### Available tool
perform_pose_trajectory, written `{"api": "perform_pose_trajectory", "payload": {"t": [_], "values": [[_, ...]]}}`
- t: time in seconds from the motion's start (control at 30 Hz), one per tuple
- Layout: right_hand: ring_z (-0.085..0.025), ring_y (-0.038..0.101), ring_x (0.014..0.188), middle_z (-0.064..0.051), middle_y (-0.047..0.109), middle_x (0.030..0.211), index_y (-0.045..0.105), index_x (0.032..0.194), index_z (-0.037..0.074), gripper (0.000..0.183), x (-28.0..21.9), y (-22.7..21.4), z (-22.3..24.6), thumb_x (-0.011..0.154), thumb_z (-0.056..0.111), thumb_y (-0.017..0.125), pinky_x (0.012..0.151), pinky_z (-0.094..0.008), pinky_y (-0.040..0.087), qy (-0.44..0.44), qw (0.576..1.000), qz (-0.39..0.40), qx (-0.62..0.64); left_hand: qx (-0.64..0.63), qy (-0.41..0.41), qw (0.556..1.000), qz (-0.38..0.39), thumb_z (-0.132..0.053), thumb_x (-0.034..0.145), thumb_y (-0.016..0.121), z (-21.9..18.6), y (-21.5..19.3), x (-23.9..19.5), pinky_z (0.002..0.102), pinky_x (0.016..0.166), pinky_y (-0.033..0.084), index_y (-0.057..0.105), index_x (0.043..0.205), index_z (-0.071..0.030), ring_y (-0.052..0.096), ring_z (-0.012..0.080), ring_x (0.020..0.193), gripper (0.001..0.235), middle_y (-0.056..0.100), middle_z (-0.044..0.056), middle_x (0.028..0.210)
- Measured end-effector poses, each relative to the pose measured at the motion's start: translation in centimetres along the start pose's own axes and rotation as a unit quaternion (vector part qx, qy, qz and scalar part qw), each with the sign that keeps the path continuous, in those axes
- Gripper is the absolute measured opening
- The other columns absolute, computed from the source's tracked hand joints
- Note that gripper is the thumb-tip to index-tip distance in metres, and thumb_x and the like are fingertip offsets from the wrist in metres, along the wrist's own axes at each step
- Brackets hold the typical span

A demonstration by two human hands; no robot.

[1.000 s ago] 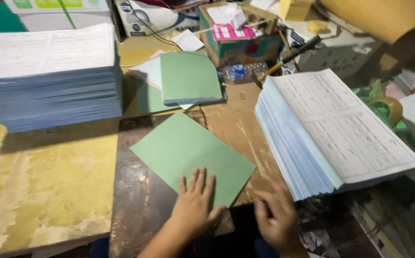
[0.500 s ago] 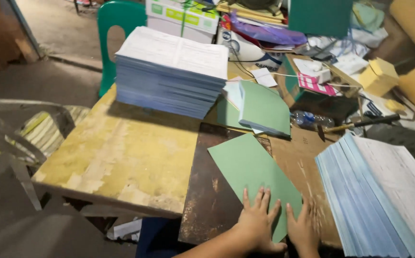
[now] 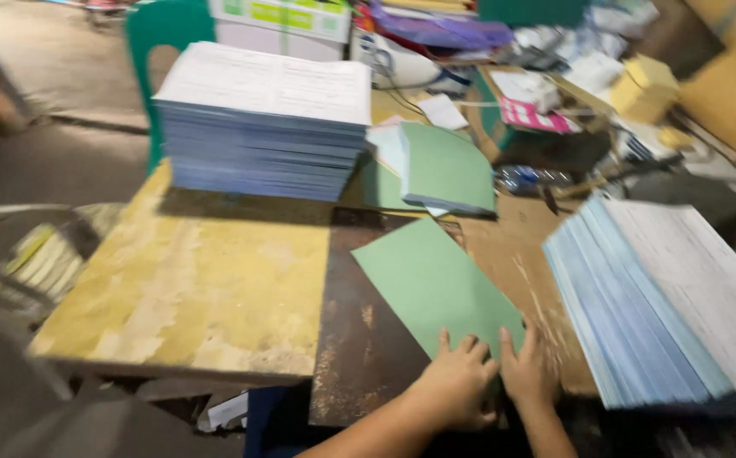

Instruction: Interleaving green cover sheets with stacks of white printed documents to organize them into finished sets.

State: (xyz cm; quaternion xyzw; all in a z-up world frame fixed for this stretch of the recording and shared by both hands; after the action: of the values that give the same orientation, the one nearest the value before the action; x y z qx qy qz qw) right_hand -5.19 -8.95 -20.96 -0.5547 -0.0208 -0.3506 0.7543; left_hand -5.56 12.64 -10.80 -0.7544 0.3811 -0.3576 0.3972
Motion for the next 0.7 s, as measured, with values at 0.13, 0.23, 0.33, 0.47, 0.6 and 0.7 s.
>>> {"api": "perform_pose_trajectory", "payload": {"t": [0.13, 0.23, 0.33, 0.47, 0.6, 0.7], "values": [[-0.036, 0.062, 0.124, -0.016, 0.068, 0.132, 0.062, 0.134, 0.007, 0.053, 0.0, -0.9, 0.5, 0.095, 0.043, 0.059, 0.103, -0.050, 0.046, -0.049, 0.997, -0.033, -0.040, 0.025, 0.037, 0.999, -0.022, -0.051, 0.074, 0.076, 0.6, 1.2, 0.7, 0.083, 0.097, 0.028, 0.056, 0.136, -0.001, 0.044, 0.0484, 0.126, 0.083, 0.054, 0.027, 0.125], [-0.034, 0.057, 0.130, -0.013, 0.065, 0.138, 0.061, 0.133, 0.008, 0.052, -0.4, -1.1, 0.7, 0.096, 0.044, 0.057, 0.105, -0.049, 0.043, -0.044, 0.998, -0.017, -0.039, 0.025, 0.021, 0.999, -0.010, -0.046, 0.080, 0.075, 0.8, 2.2, 1.0, 0.083, 0.099, 0.028, 0.053, 0.138, 0.000, 0.044, 0.0474, 0.129, 0.077, 0.054, 0.025, 0.127], [-0.035, 0.051, 0.137, -0.014, 0.061, 0.141, 0.059, 0.133, 0.007, 0.052, -0.7, -2.3, 1.5, 0.097, 0.044, 0.055, 0.110, -0.049, 0.039, -0.040, 0.999, 0.009, -0.030, 0.038, 0.010, 0.999, -0.037, -0.021, 0.080, 0.070, 0.8, 3.1, 1.0, 0.082, 0.098, 0.033, 0.057, 0.126, 0.005, 0.046, 0.0468, 0.129, 0.055, 0.054, 0.025, 0.122], [-0.037, 0.047, 0.141, -0.016, 0.058, 0.143, 0.057, 0.135, 0.006, 0.054, -0.6, -1.3, 1.1, 0.098, 0.045, 0.054, 0.116, -0.049, 0.033, -0.055, 0.998, 0.003, -0.016, 0.061, 0.017, 0.995, -0.072, -0.015, 0.079, 0.072, 1.4, 2.9, 0.9, 0.079, 0.095, 0.039, 0.060, 0.111, 0.002, 0.053, 0.0418, 0.114, 0.038, 0.055, 0.020, 0.106], [-0.036, 0.043, 0.145, -0.019, 0.054, 0.150, 0.057, 0.138, 0.007, 0.059, -0.6, -1.5, 1.4, 0.097, 0.049, 0.051, 0.119, -0.049, 0.031, -0.020, 1.000, -0.001, -0.022, 0.017, 0.009, 0.999, -0.036, -0.036, 0.083, 0.077, 0.0, 0.6, 0.8, 0.073, 0.100, 0.035, 0.062, 0.103, -0.003, 0.055, 0.0390, 0.109, 0.041, 0.057, 0.017, 0.110], [-0.037, 0.044, 0.144, -0.022, 0.052, 0.151, 0.057, 0.137, 0.005, 0.060, -0.7, -2.1, 1.6, 0.094, 0.047, 0.054, 0.117, -0.050, 0.032, -0.019, 0.999, 0.005, -0.036, 0.036, 0.026, 0.994, -0.103, -0.062, 0.086, 0.071, -0.8, 0.5, 1.2, 0.061, 0.096, 0.039, 0.068, 0.108, 0.000, 0.059, 0.0372, 0.110, 0.065, 0.064, 0.019, 0.111]]}}
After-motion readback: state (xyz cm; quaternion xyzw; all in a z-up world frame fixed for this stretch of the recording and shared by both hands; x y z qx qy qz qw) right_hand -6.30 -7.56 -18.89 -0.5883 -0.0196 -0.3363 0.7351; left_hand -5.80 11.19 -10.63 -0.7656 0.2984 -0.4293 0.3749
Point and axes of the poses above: each hand's wrist, its own x-axis towards the middle knuckle, its own y-axis out of the palm, z = x × y, the point moved 2 cm from there along x, towards the middle knuckle
